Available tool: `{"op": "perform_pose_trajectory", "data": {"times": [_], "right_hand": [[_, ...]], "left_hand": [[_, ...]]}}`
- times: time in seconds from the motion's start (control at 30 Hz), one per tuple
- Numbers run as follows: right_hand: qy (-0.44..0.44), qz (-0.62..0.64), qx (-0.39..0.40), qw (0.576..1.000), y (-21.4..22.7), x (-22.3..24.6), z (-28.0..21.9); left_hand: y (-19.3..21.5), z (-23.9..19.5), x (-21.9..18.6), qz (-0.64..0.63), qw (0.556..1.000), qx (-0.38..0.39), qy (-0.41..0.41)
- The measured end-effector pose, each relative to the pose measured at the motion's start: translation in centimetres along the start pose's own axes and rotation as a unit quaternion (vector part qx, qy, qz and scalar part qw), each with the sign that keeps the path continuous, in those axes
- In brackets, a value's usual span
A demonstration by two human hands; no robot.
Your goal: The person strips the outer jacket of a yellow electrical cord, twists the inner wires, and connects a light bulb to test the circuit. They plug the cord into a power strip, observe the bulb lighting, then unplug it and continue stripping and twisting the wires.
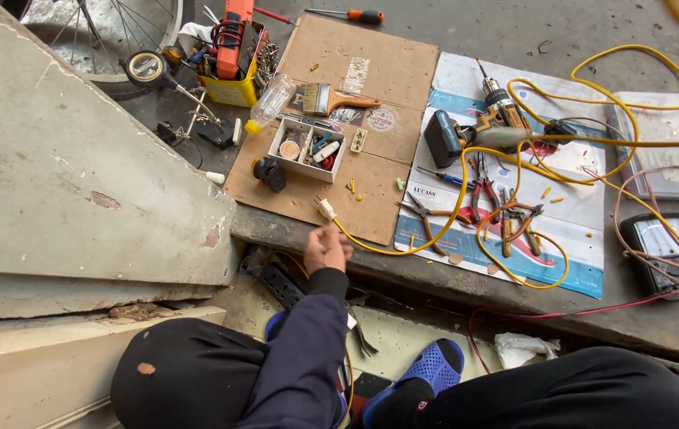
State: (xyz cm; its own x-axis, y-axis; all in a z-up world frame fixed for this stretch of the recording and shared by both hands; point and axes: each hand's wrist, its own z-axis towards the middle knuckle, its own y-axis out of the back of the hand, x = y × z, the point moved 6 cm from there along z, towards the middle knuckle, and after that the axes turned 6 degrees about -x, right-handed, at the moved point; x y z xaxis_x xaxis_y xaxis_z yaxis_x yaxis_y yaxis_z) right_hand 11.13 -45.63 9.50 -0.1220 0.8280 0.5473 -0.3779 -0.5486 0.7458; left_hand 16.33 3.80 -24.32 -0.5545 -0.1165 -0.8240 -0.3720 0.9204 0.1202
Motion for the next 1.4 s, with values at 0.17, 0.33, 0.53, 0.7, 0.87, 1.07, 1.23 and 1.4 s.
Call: {"op": "perform_pose_trajectory", "data": {"times": [0.17,0.33,0.53,0.7,0.87,1.07,1.23,1.4], "right_hand": [[0.03,-0.037,-0.086,0.995,-0.9,6.4,-4.2],[-0.036,0.055,-0.017,0.998,-15.6,4.9,-9.5],[-0.109,-0.009,0.076,0.991,-26.4,5.8,-15.0],[-0.141,-0.017,0.071,0.987,-25.9,6.4,-16.0],[-0.099,-0.039,0.054,0.993,-23.1,7.7,-15.6],[-0.028,-0.072,0.004,0.997,-20.1,8.8,-15.4],[-0.094,-0.102,-0.014,0.99,-16.7,11.7,-12.2],[-0.046,-0.024,-0.143,0.988,-12.2,15.0,-6.9]], "left_hand": [[-1.7,-0.3,2.6,0.175,0.985,-0.003,0.014],[-3.4,1.8,4.3,0.214,0.977,0.003,0.002],[-3.4,-1.5,2.8,-0.088,0.982,0.147,0.075],[-4.4,-2.9,0.6,-0.171,0.947,0.271,0.033],[-4.3,-5.9,-1.5,-0.188,0.934,0.295,0.071],[-7.2,-4.9,-1.7,-0.154,0.948,0.273,0.051],[-7.0,-12.3,-14.5,-0.132,0.951,0.266,-0.085],[-5.1,-26.0,-28.5,-0.139,0.863,0.393,-0.286]]}}
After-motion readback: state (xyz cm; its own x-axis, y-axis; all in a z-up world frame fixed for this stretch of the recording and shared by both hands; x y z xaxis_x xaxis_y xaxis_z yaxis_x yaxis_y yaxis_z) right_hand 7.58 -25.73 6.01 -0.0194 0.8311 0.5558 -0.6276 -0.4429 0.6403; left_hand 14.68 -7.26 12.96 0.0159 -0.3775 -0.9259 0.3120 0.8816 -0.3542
